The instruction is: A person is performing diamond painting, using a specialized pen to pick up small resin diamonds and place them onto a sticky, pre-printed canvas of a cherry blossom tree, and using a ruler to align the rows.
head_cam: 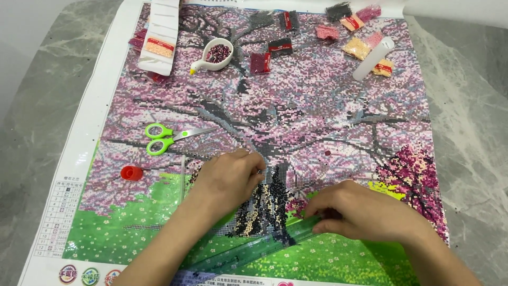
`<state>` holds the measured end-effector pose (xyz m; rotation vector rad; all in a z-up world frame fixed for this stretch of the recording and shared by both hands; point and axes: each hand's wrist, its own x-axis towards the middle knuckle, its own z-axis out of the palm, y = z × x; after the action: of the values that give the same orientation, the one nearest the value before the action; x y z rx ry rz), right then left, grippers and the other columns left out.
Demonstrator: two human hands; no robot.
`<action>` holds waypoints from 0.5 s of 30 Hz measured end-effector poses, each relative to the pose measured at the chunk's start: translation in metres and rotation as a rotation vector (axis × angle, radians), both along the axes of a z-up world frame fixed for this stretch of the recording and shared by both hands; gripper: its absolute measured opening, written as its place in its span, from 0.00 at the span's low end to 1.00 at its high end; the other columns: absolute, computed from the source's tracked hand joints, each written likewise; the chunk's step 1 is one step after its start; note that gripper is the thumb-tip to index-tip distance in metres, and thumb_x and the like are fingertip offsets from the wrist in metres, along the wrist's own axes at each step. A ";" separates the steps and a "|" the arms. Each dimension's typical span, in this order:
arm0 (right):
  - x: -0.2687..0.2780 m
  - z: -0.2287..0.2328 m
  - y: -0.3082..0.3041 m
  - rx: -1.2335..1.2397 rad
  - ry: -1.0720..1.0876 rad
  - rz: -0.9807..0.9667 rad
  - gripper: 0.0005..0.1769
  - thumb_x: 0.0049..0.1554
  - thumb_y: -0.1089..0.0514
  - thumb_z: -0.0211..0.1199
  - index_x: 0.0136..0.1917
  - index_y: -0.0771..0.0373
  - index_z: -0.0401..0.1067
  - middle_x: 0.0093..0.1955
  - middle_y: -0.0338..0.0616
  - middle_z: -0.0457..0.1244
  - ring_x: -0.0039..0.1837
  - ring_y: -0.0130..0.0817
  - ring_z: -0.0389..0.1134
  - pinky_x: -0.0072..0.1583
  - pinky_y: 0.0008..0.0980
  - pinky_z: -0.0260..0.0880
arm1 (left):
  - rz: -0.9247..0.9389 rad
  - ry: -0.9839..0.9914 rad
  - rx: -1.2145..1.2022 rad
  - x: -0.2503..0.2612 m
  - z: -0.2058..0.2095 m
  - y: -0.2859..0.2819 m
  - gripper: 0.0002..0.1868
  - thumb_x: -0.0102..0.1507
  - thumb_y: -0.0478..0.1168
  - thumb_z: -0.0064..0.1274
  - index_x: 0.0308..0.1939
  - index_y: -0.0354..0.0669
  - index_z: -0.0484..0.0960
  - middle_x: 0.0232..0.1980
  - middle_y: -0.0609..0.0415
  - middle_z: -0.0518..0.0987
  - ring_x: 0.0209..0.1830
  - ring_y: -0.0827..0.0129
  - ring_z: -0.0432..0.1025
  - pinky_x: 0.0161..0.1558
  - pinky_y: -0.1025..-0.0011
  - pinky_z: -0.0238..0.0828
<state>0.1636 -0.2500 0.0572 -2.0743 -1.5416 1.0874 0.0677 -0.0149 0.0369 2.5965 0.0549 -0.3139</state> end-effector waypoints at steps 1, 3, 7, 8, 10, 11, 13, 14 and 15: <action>0.000 0.000 0.000 0.000 0.001 -0.001 0.12 0.53 0.46 0.66 0.49 0.51 0.77 0.46 0.33 0.72 0.47 0.32 0.74 0.48 0.32 0.70 | -0.001 0.001 0.000 0.000 0.000 0.000 0.04 0.64 0.42 0.53 0.39 0.49 0.80 0.37 0.57 0.83 0.35 0.64 0.78 0.38 0.63 0.81; 0.000 0.000 0.000 -0.018 0.006 -0.003 0.13 0.53 0.45 0.66 0.49 0.50 0.77 0.46 0.33 0.73 0.44 0.33 0.75 0.46 0.33 0.70 | -0.006 -0.030 -0.025 -0.001 0.000 0.000 0.08 0.66 0.38 0.47 0.34 0.45 0.80 0.35 0.56 0.82 0.31 0.60 0.77 0.30 0.59 0.80; 0.000 0.002 0.001 -0.036 0.008 -0.007 0.13 0.53 0.45 0.66 0.49 0.50 0.77 0.44 0.33 0.73 0.44 0.34 0.74 0.45 0.34 0.69 | -0.014 0.045 -0.009 0.001 0.007 0.003 0.11 0.66 0.31 0.43 0.42 0.43 0.83 0.43 0.51 0.83 0.39 0.58 0.78 0.39 0.61 0.81; 0.000 0.001 0.000 -0.028 0.011 -0.003 0.13 0.53 0.45 0.66 0.48 0.51 0.76 0.44 0.33 0.73 0.43 0.34 0.74 0.44 0.34 0.69 | -0.036 0.059 -0.010 0.001 0.008 0.003 0.12 0.65 0.29 0.43 0.43 0.42 0.83 0.43 0.50 0.83 0.39 0.57 0.78 0.40 0.61 0.82; 0.000 0.000 0.000 -0.021 0.015 0.001 0.13 0.53 0.45 0.66 0.48 0.51 0.76 0.43 0.34 0.72 0.42 0.34 0.74 0.44 0.34 0.69 | -0.057 0.074 -0.010 -0.001 0.012 0.003 0.14 0.64 0.27 0.42 0.44 0.41 0.84 0.43 0.48 0.82 0.39 0.56 0.78 0.40 0.61 0.82; 0.000 -0.001 0.000 -0.024 0.012 0.008 0.12 0.53 0.45 0.66 0.48 0.51 0.76 0.44 0.34 0.72 0.43 0.34 0.73 0.44 0.34 0.69 | -0.073 0.129 0.008 -0.001 0.015 0.003 0.11 0.66 0.31 0.44 0.41 0.41 0.83 0.42 0.51 0.81 0.37 0.57 0.78 0.38 0.60 0.80; 0.000 -0.001 0.000 -0.027 0.010 0.014 0.12 0.53 0.46 0.66 0.48 0.51 0.76 0.44 0.34 0.71 0.44 0.35 0.73 0.45 0.35 0.68 | -0.088 0.184 0.026 -0.003 0.023 0.002 0.09 0.67 0.36 0.45 0.39 0.41 0.83 0.40 0.55 0.80 0.35 0.58 0.77 0.36 0.58 0.79; 0.000 -0.002 0.000 -0.035 0.013 0.014 0.12 0.53 0.46 0.66 0.49 0.51 0.76 0.45 0.33 0.71 0.44 0.34 0.73 0.45 0.34 0.68 | -0.124 0.217 0.061 -0.004 0.028 0.001 0.09 0.68 0.39 0.46 0.40 0.41 0.82 0.41 0.55 0.79 0.36 0.58 0.77 0.38 0.60 0.81; 0.000 -0.002 0.000 -0.043 0.015 0.014 0.13 0.53 0.46 0.66 0.49 0.50 0.76 0.45 0.33 0.71 0.44 0.34 0.73 0.45 0.34 0.68 | -0.161 0.249 0.096 -0.005 0.033 0.001 0.10 0.69 0.42 0.47 0.42 0.41 0.81 0.43 0.55 0.79 0.38 0.58 0.77 0.40 0.62 0.83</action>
<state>0.1638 -0.2497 0.0555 -2.0813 -1.5403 1.1482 0.0631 -0.0142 0.0700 2.6474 -0.0540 -0.7078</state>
